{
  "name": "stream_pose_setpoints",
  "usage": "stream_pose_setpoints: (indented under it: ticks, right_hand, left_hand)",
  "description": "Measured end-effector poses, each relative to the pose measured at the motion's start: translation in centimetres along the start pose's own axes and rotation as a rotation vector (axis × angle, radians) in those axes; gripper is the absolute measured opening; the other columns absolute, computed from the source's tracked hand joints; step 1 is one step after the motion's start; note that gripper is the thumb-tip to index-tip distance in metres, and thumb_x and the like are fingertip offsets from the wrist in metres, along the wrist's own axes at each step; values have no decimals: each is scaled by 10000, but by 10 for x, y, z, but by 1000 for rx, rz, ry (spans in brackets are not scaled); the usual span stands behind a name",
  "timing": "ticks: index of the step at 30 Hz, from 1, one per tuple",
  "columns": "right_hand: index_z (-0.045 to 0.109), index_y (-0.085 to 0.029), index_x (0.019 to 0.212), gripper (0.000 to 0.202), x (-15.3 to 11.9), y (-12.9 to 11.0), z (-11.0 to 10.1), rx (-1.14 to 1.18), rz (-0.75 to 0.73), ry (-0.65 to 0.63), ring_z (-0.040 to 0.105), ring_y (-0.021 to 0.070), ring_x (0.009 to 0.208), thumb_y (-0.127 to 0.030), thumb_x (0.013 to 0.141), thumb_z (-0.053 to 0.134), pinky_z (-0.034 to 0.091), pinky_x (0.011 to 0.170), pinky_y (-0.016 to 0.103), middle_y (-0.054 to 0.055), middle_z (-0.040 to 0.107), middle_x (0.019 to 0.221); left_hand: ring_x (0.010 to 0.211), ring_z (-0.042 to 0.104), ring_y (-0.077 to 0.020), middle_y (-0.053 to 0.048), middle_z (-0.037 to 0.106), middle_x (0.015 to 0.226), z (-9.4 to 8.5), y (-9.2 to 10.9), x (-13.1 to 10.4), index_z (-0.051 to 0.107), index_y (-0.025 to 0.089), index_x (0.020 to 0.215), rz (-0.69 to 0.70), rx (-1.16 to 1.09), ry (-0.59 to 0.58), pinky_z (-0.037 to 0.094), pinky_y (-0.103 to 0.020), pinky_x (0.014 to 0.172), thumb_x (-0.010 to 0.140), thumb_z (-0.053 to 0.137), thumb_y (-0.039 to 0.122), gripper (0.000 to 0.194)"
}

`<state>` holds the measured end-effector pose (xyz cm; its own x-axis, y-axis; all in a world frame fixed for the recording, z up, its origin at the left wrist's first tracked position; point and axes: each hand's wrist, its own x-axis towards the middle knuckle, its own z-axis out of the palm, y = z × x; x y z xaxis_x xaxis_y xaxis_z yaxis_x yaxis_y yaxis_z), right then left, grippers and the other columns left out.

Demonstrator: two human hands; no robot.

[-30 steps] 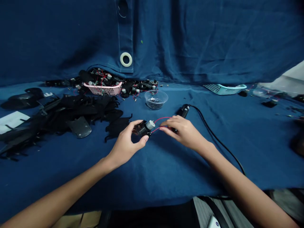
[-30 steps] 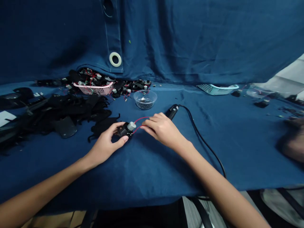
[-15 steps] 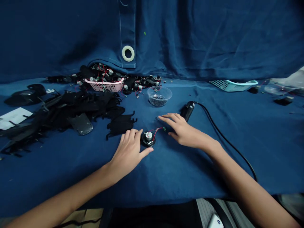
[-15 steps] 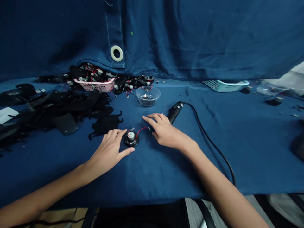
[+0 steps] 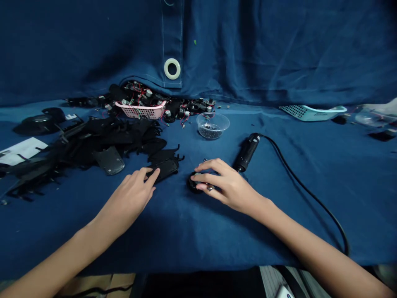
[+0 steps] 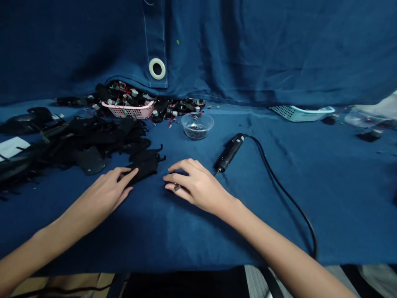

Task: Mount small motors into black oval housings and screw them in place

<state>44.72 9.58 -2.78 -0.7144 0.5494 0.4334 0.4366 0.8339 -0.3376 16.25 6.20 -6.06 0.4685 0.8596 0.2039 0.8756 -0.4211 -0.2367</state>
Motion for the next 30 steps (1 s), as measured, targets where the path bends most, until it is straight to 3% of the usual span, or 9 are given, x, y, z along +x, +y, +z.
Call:
stream_pose_setpoints:
  ticks: [3,6,11,14,17,19,21,26,30]
  right_hand:
    - [635,-220,1115,264,-4,2,-3,107,27,13,575,188,1036,-348,897,556,482,939,377,78,651,1069]
    - [606,-207,1177,351,-7,2,-8,169,59,-12,572,201,1054,-387,877,581,478,947,386,84,655,1102]
    - [665,-198,1027,246,-7,3,-5,46,181,10,588,189,1017,-333,938,479,472,942,387,72,662,1081]
    - [649,-186,1063,265,-5,2,-2,-70,187,14,580,212,1025,-345,934,481,464,945,420,86,655,1096]
    - [570,-189,1223,366,-3,-1,-1,-114,163,-1,551,239,1100,-381,922,491,455,971,445,115,602,1205]
    - [511,-194,1301,442,-2,-3,1,-116,149,-33,536,243,1135,-410,916,493,453,987,441,128,561,1257]
    - [478,-192,1332,479,-1,-2,4,-121,151,-63,536,241,1139,-426,915,489,457,983,430,130,553,1258]
    - [551,-173,1199,355,0,3,12,-166,180,-131,573,230,1004,-392,932,468,455,908,423,93,629,1088]
    - [582,-178,1083,227,-3,6,9,-80,176,-151,570,192,962,-311,936,471,424,886,378,58,639,1019]
  left_hand:
    - [958,564,-300,-172,567,1110,-6,2,-3,464,105,1360,39,9,42,466,-416,790,957,394,219,424]
    - [880,562,-283,-137,577,943,-12,7,-4,522,106,1306,76,27,81,447,-415,764,965,422,314,411]
    - [804,529,-264,-126,569,897,-26,17,-4,530,92,1304,169,-45,32,446,-420,727,944,426,504,557]
    - [1028,524,-296,-143,554,1176,-34,11,-5,434,185,1398,196,-151,-33,459,-441,843,952,421,383,488]
    - [1280,408,-266,-56,343,1477,-32,-1,-8,273,350,1471,329,-209,-130,442,-407,971,892,406,146,628]
    - [1279,431,-238,-45,330,1490,-27,-6,-11,236,385,1476,361,-190,-173,440,-382,989,831,376,30,750]
    - [1166,526,-237,-84,447,1386,-22,-7,-13,287,361,1466,312,-139,-162,455,-383,963,819,385,8,743]
    - [821,589,-250,-104,607,933,-24,9,-6,479,187,1369,249,-63,-92,469,-433,802,932,491,330,460]
    - [863,575,-251,-108,617,942,-36,16,3,462,138,1368,235,-175,-66,443,-435,826,958,420,494,545]
